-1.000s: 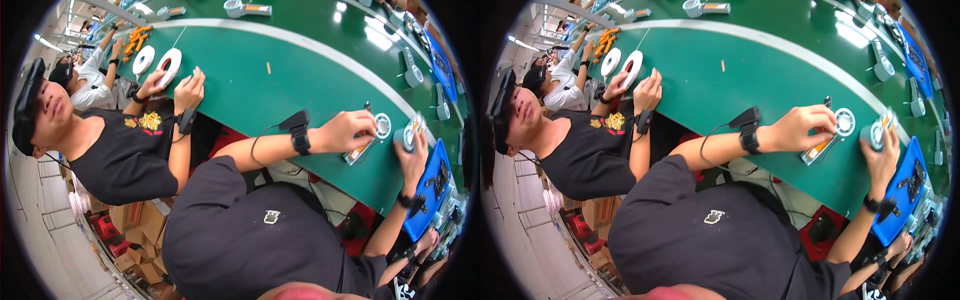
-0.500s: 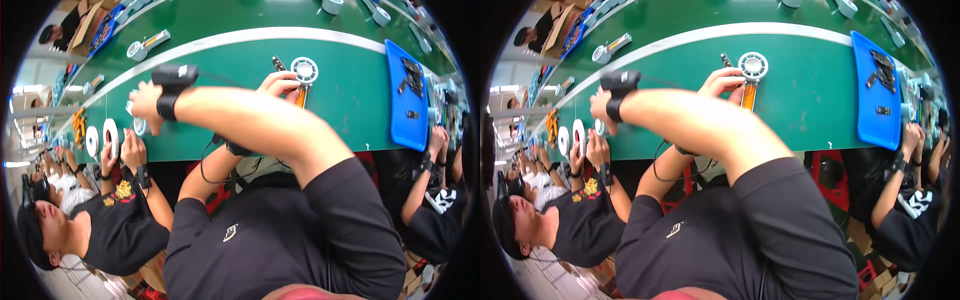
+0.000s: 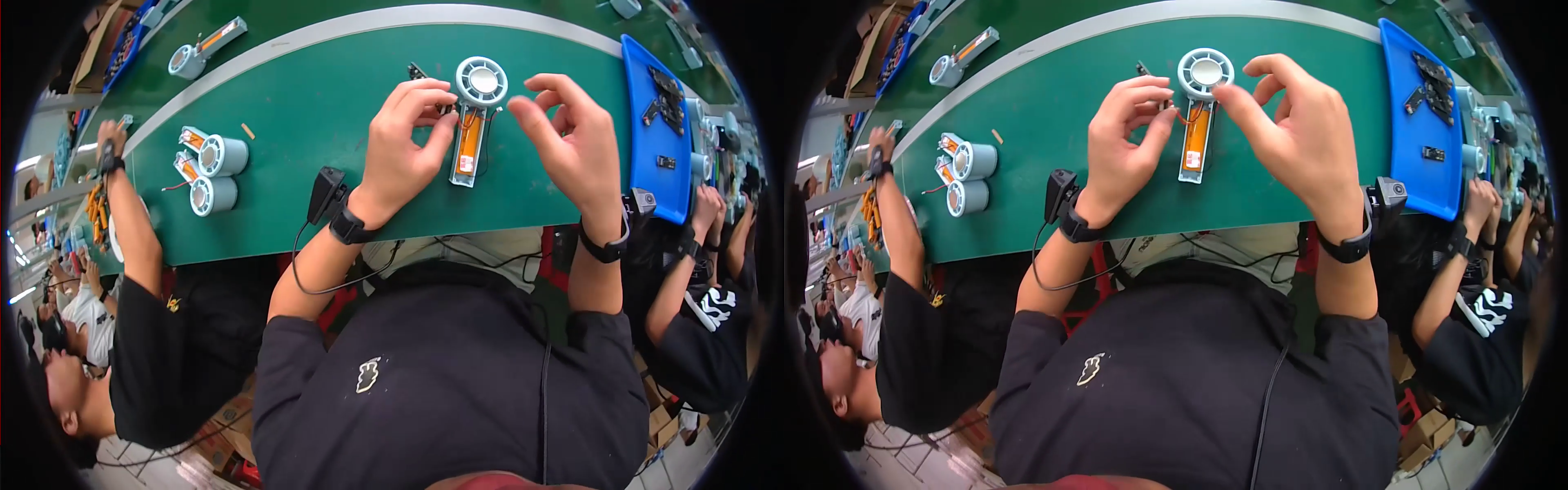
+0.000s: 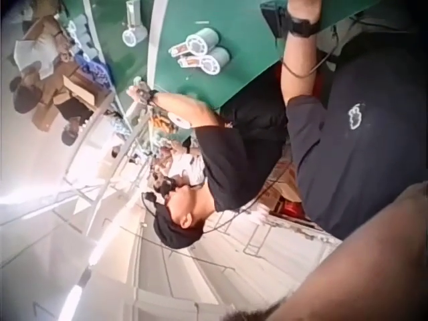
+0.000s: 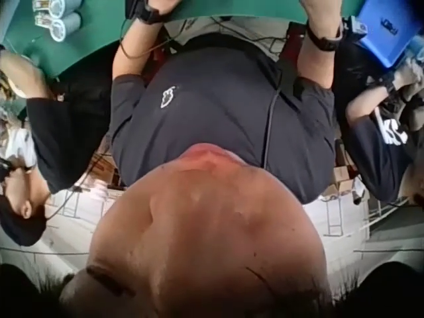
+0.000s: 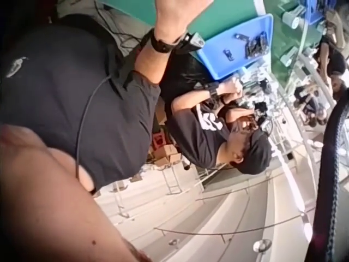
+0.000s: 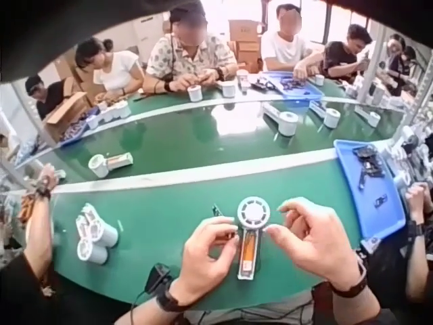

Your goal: The person connects a circuit board to a battery and fan assembly by hand, fits the board into the housing, and sets the unit aside. They then pick up another fan housing and repeat the process of connecting and fitting a circuit board.

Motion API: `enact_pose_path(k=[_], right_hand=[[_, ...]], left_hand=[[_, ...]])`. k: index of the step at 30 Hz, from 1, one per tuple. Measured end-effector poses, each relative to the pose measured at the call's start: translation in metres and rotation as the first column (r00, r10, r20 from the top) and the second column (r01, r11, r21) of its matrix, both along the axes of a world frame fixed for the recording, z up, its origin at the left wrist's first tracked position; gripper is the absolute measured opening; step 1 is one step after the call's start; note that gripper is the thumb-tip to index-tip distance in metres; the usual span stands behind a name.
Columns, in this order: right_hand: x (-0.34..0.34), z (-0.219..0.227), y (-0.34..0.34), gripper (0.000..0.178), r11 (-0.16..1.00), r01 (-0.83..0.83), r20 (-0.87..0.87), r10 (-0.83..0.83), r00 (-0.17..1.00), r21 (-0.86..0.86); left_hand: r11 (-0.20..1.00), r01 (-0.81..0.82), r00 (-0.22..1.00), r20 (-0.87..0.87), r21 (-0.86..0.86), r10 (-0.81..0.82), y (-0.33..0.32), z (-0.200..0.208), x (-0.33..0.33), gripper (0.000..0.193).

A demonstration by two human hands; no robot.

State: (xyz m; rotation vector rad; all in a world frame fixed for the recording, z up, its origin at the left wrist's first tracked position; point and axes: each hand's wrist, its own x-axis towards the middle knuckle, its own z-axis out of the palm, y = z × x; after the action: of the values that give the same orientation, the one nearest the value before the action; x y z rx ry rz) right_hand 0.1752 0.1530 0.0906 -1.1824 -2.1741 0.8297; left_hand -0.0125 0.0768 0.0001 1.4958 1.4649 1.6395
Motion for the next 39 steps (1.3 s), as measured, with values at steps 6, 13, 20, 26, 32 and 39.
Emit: enact_pose_path(k=[6, 13, 20, 26, 32, 39], right_hand=[[0.002, -0.054, 0.007, 0.019, 0.969, -0.245, -0.2, 0.243, 0.949, 0.018], [-0.005, -0.067, 0.012, 0.012, 0.948, -0.316, -0.227, 0.313, 0.922, 0.022], [-0.015, -0.074, 0.037, 0.015, 0.838, -0.394, -0.152, 0.475, 0.866, 0.377], [-0.009, -0.097, 0.043, 0.027, 0.875, -0.341, -0.354, 0.457, 0.816, 0.344], [0.001, -0.099, 0.04, 0.017, 0.913, -0.28, -0.392, 0.384, 0.836, 0.298], [-0.001, -0.097, 0.04, 0.015, 0.909, -0.228, -0.351, 0.353, 0.867, 0.349]], left_hand=[[0.999, 0.054, 0.996, 0.07, -0.004, -0.053, -0.003, -0.001, 0.016, 0.015], [0.999, 0.033, 0.998, 0.046, -0.019, -0.032, -0.006, -0.007, 0.022, 0.015], [0.992, 0.126, 0.991, -0.045, 0.008, -0.125, 0.007, -0.005, 0.012, 0.024], [0.987, 0.086, 0.95, -0.309, 0.139, -0.039, 0.026, -0.004, -0.01, 0.03], [0.996, 0.086, 0.761, -0.647, 0.04, -0.039, 0.015, 0.021, -0.01, 0.039], [0.972, 0.185, 0.959, -0.187, -0.147, -0.211, 0.022, 0.008, 0.002, 0.038]])
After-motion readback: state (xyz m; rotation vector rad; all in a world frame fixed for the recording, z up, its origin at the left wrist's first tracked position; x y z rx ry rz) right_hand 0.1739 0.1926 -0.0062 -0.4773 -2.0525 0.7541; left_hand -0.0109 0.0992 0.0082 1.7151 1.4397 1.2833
